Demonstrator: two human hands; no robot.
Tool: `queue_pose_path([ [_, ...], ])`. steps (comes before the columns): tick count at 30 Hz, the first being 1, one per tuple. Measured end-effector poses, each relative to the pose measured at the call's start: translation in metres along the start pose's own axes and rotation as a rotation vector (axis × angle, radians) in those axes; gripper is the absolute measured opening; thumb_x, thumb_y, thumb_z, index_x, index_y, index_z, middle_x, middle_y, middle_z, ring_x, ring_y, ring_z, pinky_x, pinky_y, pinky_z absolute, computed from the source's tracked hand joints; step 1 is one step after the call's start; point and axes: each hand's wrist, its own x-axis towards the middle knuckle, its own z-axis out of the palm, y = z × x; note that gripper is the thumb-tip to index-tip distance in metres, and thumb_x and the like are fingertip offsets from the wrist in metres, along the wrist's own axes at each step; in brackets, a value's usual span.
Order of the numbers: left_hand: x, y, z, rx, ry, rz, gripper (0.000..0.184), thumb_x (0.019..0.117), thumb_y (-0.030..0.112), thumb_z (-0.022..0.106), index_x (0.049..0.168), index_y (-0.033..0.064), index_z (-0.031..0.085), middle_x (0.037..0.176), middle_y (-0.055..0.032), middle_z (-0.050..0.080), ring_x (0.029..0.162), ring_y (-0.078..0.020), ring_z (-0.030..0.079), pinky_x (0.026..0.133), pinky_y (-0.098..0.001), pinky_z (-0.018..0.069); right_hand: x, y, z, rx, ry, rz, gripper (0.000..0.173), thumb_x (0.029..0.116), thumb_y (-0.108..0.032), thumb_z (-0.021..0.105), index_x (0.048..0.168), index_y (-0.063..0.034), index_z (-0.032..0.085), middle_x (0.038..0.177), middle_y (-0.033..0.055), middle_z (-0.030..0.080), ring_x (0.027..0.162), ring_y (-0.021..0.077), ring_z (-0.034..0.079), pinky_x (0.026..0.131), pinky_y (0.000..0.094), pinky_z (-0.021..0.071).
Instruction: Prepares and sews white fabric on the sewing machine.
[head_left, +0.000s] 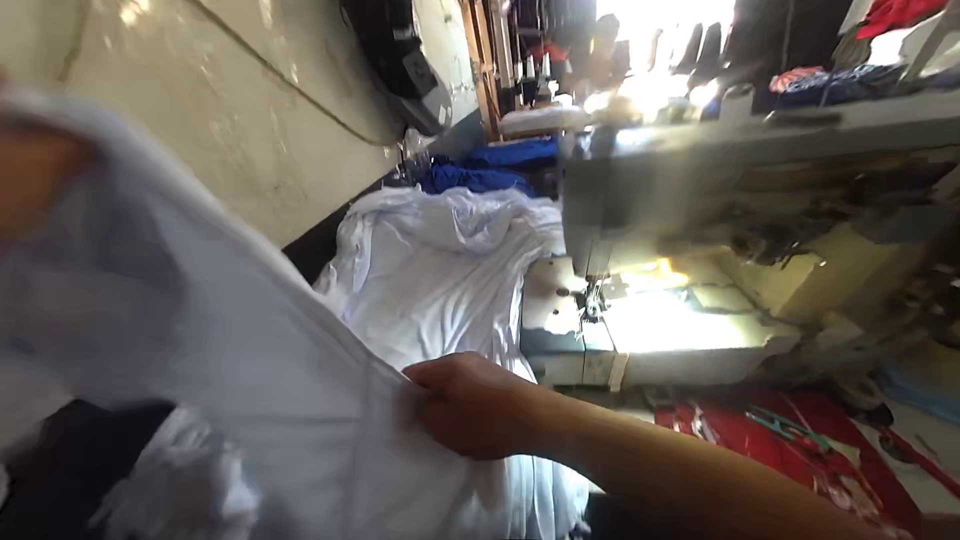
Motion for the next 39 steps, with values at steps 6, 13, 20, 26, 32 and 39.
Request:
queue_pose_path([
  [6,-0.011,0.154,0.16,-0.094,-0.336,0.043,0.041,0.0946,0.008,0.063,0.131,-0.0093,0.056,0.134,-0.0394,0.051,0.124,-0.0574,0.052,0.1,-0.0702,0.0413,-0.058,0.072,0.027,0.676,-0.019,0.276,0.03,0.0983,0.002,0.042,0.123,-0.006,0.057,0.087,0.0013,0.065,0.066,0.0068,0.065,0.058,0.0245,0.0563],
  [13,-0.122,0.222,0.208,-0.424,-0.757,-0.072,0.04,0.1033,0.0,0.049,0.143,-0.0039,0.054,0.139,-0.0276,0.058,0.132,-0.0433,0.055,0.112,-0.059,0.0397,-0.153,0.145,0.026,0.869,0.156,0.339,0.025,0.1005,-0.006,0.044,0.106,-0.0071,0.069,0.094,-0.0033,0.076,0.081,0.005,0.072,0.074,0.0226,0.0593],
  [20,-0.24,0.282,0.104,-0.39,-0.45,0.261,0.027,0.0839,0.035,0.072,0.088,0.0088,0.073,0.078,-0.005,0.064,0.064,-0.0201,0.064,0.051,-0.0365,0.0529,-0.158,0.145,0.044,0.948,0.345,0.388,0.017,0.1016,-0.003,0.052,0.108,-0.0041,0.068,0.091,0.0016,0.075,0.076,0.0087,0.073,0.064,0.0218,0.0596],
  [26,-0.249,0.278,0.118,-0.492,-0.556,0.112,0.011,0.0854,0.021,0.068,0.079,0.0129,0.073,0.073,0.0027,0.061,0.063,-0.0074,0.06,0.055,-0.0248,0.0521,-0.146,0.131,0.048,0.883,0.282,0.433,0.01,0.1008,-0.006,0.059,0.105,-0.0047,0.068,0.089,-0.0021,0.072,0.072,0.0036,0.068,0.062,0.0182,0.0557],
  [32,-0.239,0.275,0.107,-0.937,-0.631,-0.233,0.007,0.0794,0.023,0.08,0.079,0.0188,0.075,0.077,0.0101,0.066,0.067,0.0031,0.062,0.059,-0.0115,0.0515,-0.129,0.12,0.058,0.958,0.414,0.198,0.005,0.0911,-0.011,0.072,0.095,-0.0081,0.069,0.084,-0.0049,0.07,0.075,0.0016,0.066,0.069,0.0193,0.0553],
  [39,-0.233,0.269,0.096,-1.288,-0.608,-0.525,0.007,0.0946,0.013,0.065,0.092,0.0161,0.07,0.092,0.0028,0.072,0.083,-0.0051,0.068,0.075,-0.0209,0.0572,-0.119,0.123,0.062,1.048,0.696,0.009,0.014,0.0991,-0.005,0.056,0.095,-0.0086,0.069,0.087,-0.0005,0.07,0.083,0.005,0.066,0.082,0.0242,0.0551],
])
